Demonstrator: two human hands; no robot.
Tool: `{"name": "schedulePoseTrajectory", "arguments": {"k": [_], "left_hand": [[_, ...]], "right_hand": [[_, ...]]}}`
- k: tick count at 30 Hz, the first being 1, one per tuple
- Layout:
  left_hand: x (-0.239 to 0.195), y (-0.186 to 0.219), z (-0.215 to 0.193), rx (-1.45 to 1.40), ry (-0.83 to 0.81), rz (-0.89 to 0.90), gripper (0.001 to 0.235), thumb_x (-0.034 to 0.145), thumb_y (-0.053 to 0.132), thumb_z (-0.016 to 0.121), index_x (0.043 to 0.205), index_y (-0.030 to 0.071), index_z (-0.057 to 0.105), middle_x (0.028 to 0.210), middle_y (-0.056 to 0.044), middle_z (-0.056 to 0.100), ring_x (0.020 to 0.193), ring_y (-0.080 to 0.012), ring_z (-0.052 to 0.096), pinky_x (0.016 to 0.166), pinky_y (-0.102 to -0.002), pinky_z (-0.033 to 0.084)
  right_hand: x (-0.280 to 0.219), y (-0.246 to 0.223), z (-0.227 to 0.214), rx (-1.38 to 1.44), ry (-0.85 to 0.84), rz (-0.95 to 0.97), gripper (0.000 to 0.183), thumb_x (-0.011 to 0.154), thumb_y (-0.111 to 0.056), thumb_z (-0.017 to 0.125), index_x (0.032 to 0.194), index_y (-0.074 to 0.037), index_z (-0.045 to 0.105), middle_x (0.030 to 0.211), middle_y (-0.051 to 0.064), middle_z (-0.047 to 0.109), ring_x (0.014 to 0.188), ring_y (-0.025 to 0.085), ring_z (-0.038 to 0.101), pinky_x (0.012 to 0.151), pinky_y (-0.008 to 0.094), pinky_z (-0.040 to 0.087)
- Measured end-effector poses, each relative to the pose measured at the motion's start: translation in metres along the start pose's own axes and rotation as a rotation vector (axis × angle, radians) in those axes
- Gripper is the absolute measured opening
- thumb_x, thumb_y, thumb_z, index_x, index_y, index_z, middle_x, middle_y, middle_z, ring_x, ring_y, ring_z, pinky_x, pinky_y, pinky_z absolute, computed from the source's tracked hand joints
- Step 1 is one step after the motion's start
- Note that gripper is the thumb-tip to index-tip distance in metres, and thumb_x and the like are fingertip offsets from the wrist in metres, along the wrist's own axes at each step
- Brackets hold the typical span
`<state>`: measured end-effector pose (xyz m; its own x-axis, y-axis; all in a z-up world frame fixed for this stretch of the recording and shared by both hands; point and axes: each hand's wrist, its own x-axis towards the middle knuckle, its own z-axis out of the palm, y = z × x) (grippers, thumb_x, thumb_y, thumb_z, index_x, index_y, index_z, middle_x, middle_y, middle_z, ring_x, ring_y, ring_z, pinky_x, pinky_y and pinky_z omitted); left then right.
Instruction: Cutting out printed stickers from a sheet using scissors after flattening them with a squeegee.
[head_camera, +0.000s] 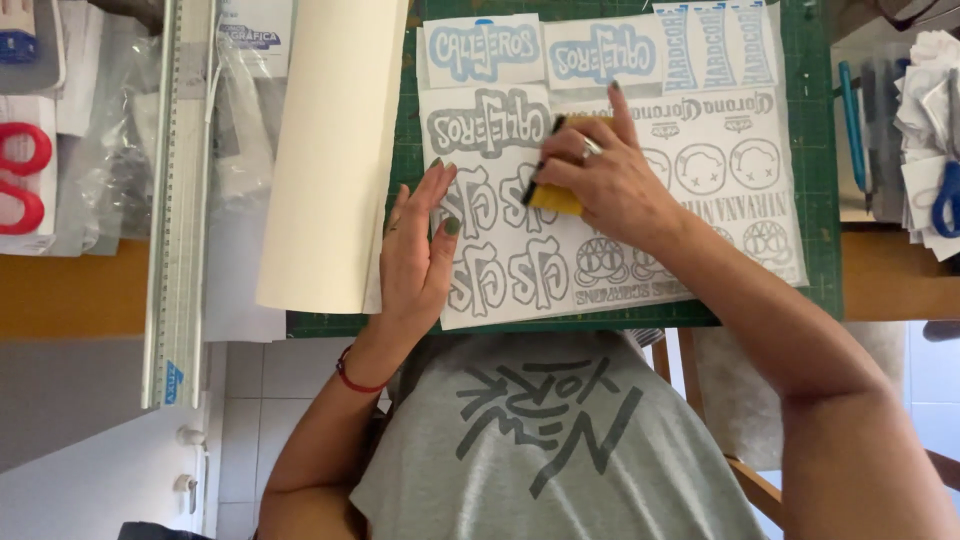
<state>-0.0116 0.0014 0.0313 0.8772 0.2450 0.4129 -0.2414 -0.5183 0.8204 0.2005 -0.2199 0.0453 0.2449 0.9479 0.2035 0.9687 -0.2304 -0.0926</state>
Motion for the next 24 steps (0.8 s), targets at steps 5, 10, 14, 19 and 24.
{"name": "schedulePoseTrajectory", "arguments": {"k": [5, 10, 14, 19, 24], "left_hand": [[0.001, 0.004, -0.002, 0.014, -0.015, -0.006, 0.053, 0.123, 0.034, 0.035, 0.168, 0.007, 0.03, 0.169, -0.018, 0.052, 0.16, -0.0342, 0.052, 0.142, -0.058, 0.019], [0.001, 0.003, -0.002, 0.01, -0.039, -0.001, 0.052, 0.122, 0.028, 0.038, 0.168, 0.006, 0.029, 0.17, -0.02, 0.05, 0.16, -0.0372, 0.05, 0.14, -0.061, 0.019], [0.0, -0.001, 0.0, -0.005, -0.039, -0.008, 0.053, 0.12, 0.026, 0.04, 0.168, 0.004, 0.031, 0.171, -0.019, 0.048, 0.16, -0.0349, 0.049, 0.139, -0.06, 0.022], [0.001, -0.001, -0.002, 0.002, -0.042, -0.007, 0.053, 0.12, 0.027, 0.039, 0.167, 0.005, 0.032, 0.17, -0.019, 0.048, 0.159, -0.0356, 0.049, 0.138, -0.058, 0.024], [0.003, 0.004, -0.005, 0.024, -0.056, -0.022, 0.053, 0.118, 0.023, 0.043, 0.168, 0.008, 0.033, 0.171, -0.016, 0.048, 0.158, -0.0353, 0.05, 0.138, -0.059, 0.023]], "right_hand": [[0.076, 0.01, 0.02, 0.003, 0.047, -0.071, 0.039, 0.096, -0.005, 0.081, 0.129, -0.019, 0.069, 0.136, 0.007, 0.065, 0.141, 0.04, 0.054, 0.133, 0.071, 0.005], [0.145, 0.009, 0.04, 0.001, 0.127, -0.1, 0.036, 0.094, -0.005, 0.081, 0.124, -0.021, 0.067, 0.136, 0.008, 0.069, 0.138, 0.039, 0.055, 0.131, 0.066, 0.009], [0.168, 0.006, 0.043, -0.043, 0.143, -0.101, 0.039, 0.091, 0.008, 0.071, 0.121, -0.016, 0.068, 0.121, 0.009, 0.062, 0.124, 0.038, 0.056, 0.127, 0.068, 0.014], [0.153, 0.004, 0.032, -0.139, 0.175, -0.113, 0.03, 0.096, 0.011, 0.068, 0.113, -0.013, 0.071, 0.116, 0.009, 0.063, 0.12, 0.039, 0.059, 0.127, 0.072, 0.018], [0.091, -0.001, -0.022, -0.099, 0.167, -0.076, 0.034, 0.101, -0.001, 0.074, 0.129, -0.018, 0.071, 0.127, 0.005, 0.071, 0.122, 0.033, 0.06, 0.123, 0.059, 0.03]]}}
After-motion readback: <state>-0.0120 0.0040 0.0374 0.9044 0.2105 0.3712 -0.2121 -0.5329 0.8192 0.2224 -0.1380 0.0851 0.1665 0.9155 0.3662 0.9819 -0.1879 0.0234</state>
